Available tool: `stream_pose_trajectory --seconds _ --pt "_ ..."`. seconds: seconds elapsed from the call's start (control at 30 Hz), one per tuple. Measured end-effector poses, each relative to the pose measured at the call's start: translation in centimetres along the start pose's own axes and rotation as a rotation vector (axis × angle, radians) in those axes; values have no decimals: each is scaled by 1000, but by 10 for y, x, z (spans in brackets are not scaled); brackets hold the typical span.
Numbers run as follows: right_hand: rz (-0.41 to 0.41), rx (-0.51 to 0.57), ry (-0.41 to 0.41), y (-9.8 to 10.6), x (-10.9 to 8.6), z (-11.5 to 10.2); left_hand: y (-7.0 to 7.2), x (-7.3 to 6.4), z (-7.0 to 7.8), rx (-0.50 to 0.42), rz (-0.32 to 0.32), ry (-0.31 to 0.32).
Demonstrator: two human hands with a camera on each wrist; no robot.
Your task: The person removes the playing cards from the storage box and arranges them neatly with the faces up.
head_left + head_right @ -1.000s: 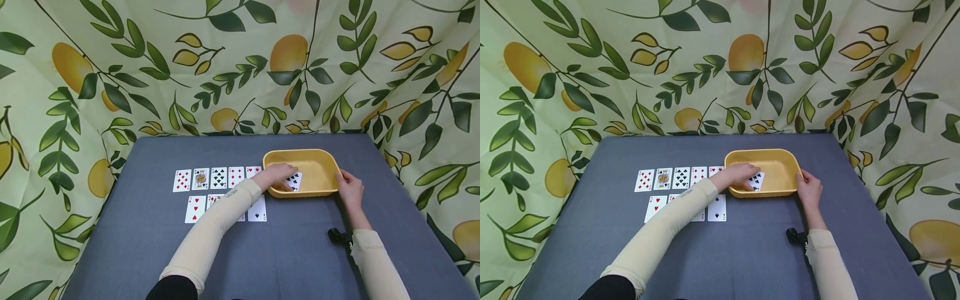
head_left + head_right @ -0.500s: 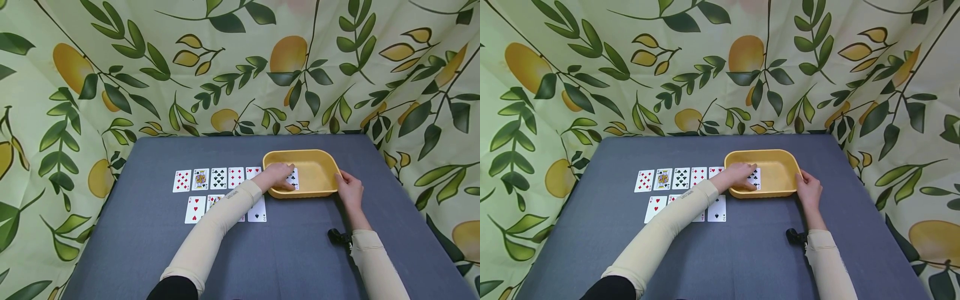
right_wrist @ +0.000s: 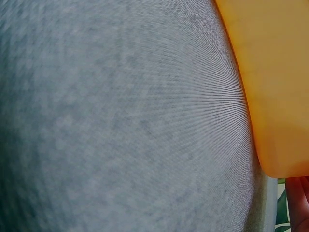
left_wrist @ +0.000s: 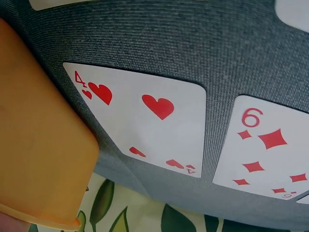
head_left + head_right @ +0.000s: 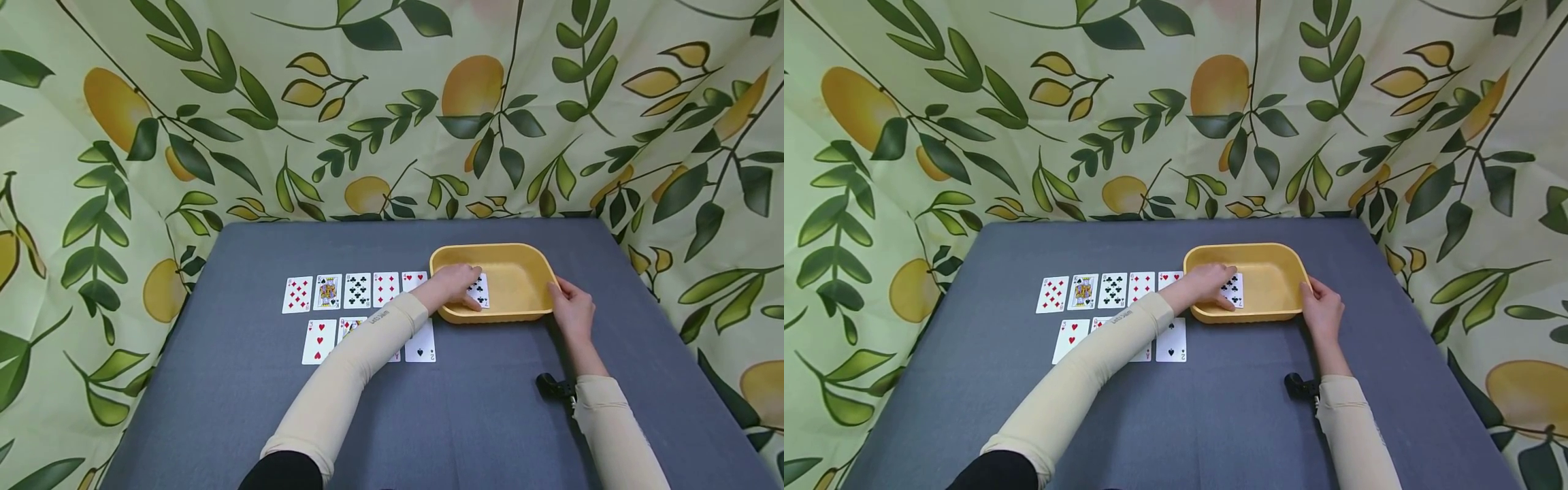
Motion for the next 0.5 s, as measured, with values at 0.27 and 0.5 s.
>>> stream_pose_trajectory --seconds 0.27,0.5 --pt "-1 -13 9 1 -2 -2 3 -1 -1 -84 14 41" --pt "5 -21 16 0 -2 -1 4 0 -3 -111 19 38"
Point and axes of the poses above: each hand's wrist, its own x-axis towards the middle knuckle, its own y-axis out of the back of the hand, z = x × y, the point moved 1 cm from there along x, towards the middle knuckle, and after that the axes turned 11 degrees about -y, right-handed, at the moved point
